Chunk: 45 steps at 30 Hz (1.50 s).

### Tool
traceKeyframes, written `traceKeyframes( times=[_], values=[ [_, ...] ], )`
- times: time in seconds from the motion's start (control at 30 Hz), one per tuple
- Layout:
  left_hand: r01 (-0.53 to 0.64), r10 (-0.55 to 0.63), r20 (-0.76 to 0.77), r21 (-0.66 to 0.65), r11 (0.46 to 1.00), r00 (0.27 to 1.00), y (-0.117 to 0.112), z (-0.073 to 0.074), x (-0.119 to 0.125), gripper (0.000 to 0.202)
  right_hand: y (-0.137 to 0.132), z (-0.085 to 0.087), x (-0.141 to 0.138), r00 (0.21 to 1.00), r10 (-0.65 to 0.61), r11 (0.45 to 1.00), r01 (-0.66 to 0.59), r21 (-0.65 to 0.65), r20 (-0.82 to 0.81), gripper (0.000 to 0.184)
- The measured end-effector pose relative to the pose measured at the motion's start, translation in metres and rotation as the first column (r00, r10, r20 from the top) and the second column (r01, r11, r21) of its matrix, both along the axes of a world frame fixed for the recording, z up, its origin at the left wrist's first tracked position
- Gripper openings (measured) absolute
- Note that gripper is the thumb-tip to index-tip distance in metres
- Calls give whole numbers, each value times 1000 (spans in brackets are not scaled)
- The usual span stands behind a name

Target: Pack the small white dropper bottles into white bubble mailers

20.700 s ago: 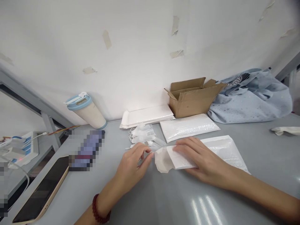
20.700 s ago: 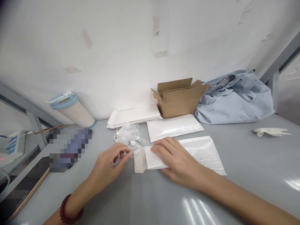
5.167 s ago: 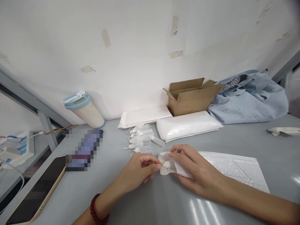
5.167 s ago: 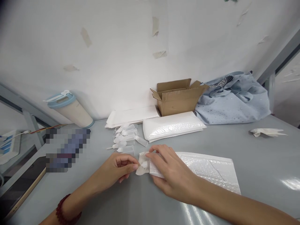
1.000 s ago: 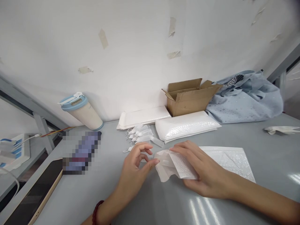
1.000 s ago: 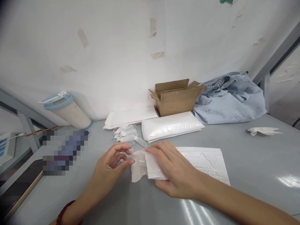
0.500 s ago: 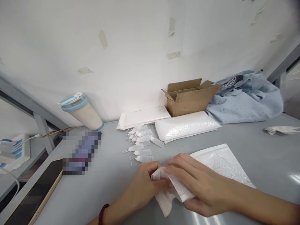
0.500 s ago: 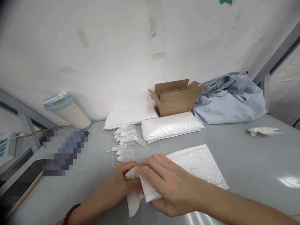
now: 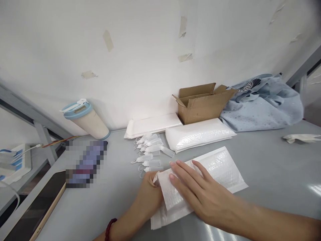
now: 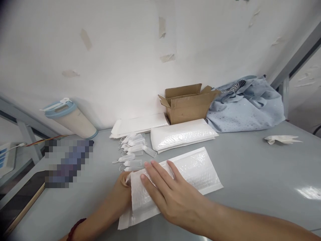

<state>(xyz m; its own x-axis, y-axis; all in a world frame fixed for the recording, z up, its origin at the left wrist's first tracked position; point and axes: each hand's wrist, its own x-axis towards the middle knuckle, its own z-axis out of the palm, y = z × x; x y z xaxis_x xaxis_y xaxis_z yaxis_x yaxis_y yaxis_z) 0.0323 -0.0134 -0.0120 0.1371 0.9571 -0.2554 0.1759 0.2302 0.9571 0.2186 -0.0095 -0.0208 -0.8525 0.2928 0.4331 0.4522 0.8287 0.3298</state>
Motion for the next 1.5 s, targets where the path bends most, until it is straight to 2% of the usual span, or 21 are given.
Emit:
traceKeyframes(
  times=[0.17,0.37,0.6,0.8,0.97,1.13,1.27,1.43,1.5],
  values=[
    [57,-48,138,-67,996,989,1,1,-2,32,-3,1,-2,1000,29,999,-29,18,11,48],
    [54,-40,151,-93,994,988,1,1,-2,27,-6,-1,-4,995,42,999,-44,-24,-86,47],
    [60,-54,111,-52,997,992,3,-3,-2,29,-8,-7,-7,993,11,997,-2,76,-115,43],
    [89,-80,63,-152,984,995,4,5,-8,7,-1,-8,-4,993,-29,993,41,109,-115,40],
    [159,-127,158,-212,964,979,9,16,-24,11,0,-4,-2,992,-67,993,77,91,-104,40],
    [265,-245,119,-202,943,962,15,25,-38,19,3,-11,0,996,-58,998,60,29,-64,41],
    [190,-175,87,-199,961,981,15,23,-34,23,5,-13,1,997,-22,1000,22,8,-71,38],
    [-16,19,17,-157,987,1000,13,23,-33,32,5,-13,1,996,9,1000,-7,19,-94,33],
    [16,-19,-25,-113,994,1000,11,22,-36,33,4,-15,0,995,15,1000,-13,20,-94,32]
  ],
)
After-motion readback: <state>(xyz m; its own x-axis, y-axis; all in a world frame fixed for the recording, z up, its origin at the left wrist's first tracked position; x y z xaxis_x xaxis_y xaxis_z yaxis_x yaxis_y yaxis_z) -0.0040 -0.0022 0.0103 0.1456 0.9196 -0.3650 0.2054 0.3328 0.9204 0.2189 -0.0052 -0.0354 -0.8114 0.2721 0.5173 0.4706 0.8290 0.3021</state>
